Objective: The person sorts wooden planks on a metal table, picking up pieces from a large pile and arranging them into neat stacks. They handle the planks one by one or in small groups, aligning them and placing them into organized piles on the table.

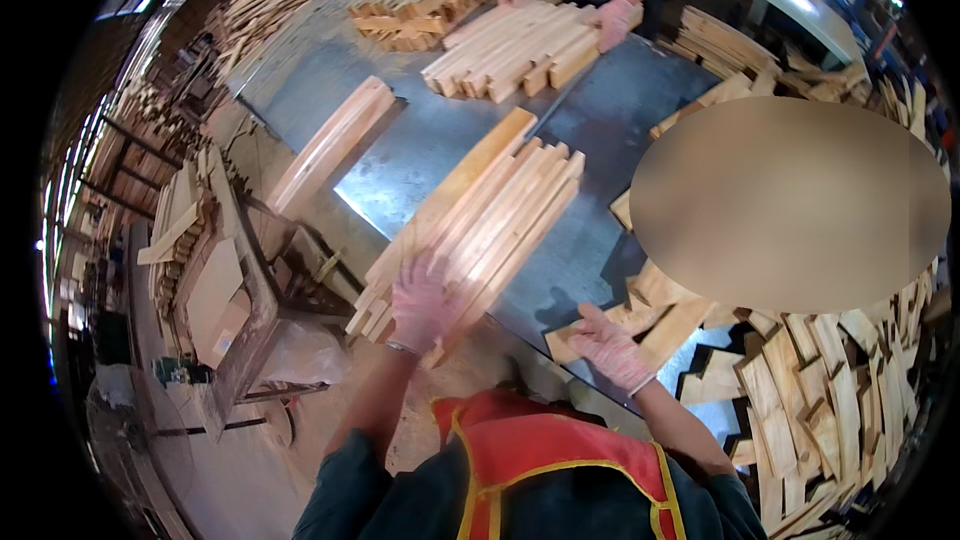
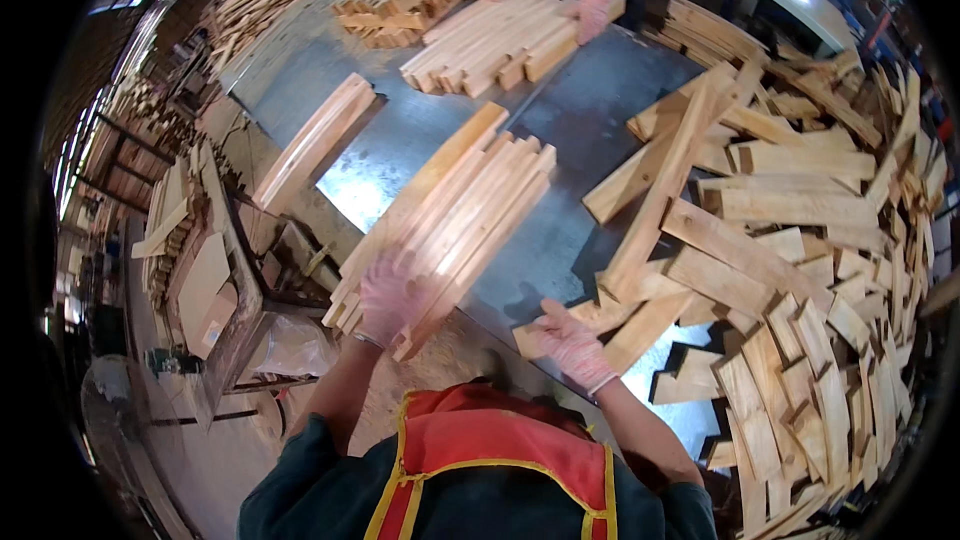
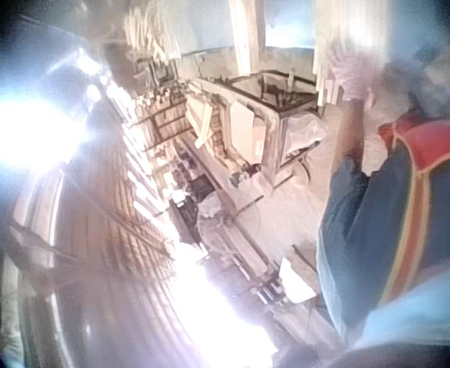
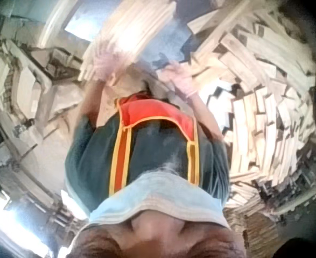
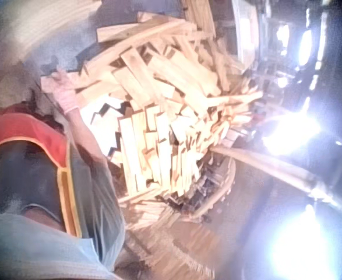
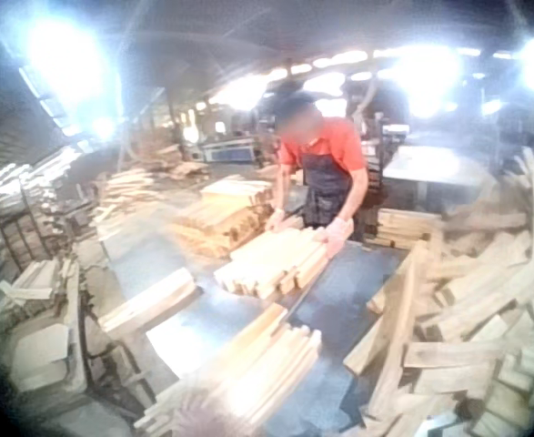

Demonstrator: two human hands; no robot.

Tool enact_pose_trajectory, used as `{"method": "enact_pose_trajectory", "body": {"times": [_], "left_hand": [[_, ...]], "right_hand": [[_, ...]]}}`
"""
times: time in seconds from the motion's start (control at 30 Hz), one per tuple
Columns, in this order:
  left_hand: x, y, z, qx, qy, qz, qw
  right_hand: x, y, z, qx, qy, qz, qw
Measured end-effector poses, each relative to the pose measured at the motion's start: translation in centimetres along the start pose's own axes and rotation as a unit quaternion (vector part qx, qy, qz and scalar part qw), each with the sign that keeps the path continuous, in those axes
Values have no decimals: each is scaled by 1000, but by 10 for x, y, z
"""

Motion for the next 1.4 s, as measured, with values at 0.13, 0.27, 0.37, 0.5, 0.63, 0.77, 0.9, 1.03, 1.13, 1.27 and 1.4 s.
{"method": "enact_pose_trajectory", "body": {"times": [0.13,0.27,0.37,0.5,0.63,0.77,0.9,1.03,1.13,1.27,1.4], "left_hand": [[-2,-51,-113,119,62,37,990],[-38,-76,-146,114,231,-201,945],[-56,-78,-133,55,328,-218,917],[-43,-80,-149,57,227,-196,952],[-24,-126,-220,58,248,-236,938],[-64,-165,-330,55,244,-168,953],[-56,-215,-382,70,221,-184,955],[-68,-232,-416,26,192,-72,978],[-90,-234,-428,49,198,-109,973],[-119,-227,-441,83,154,-114,978],[-41,-232,-339,-8,2,-71,997]], "right_hand": [[-71,-37,-13,-175,-159,-51,970],[-113,-77,-7,-312,-242,3,919],[-134,-135,19,-222,-32,-86,971],[-184,-174,-29,-162,-56,-53,984],[-241,-224,-41,-92,-94,-68,989],[-322,-285,-50,-329,-165,39,929],[-376,-362,-40,192,331,-161,910],[-382,-388,-95,-248,7,-84,965],[-341,-390,-119,-192,87,-84,974],[-195,-352,-175,75,514,38,854],[-12,-270,-182,-47,716,112,687]]}}
Point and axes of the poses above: each hand's wrist, its own y-axis away from the middle knuckle, its own x-axis out of the back of the hand, z = x × y, the point moved 8 cm from there along -y, towards the middle knuckle, and after that the axes turned 5 degrees about -y, right-handed, at the moved point
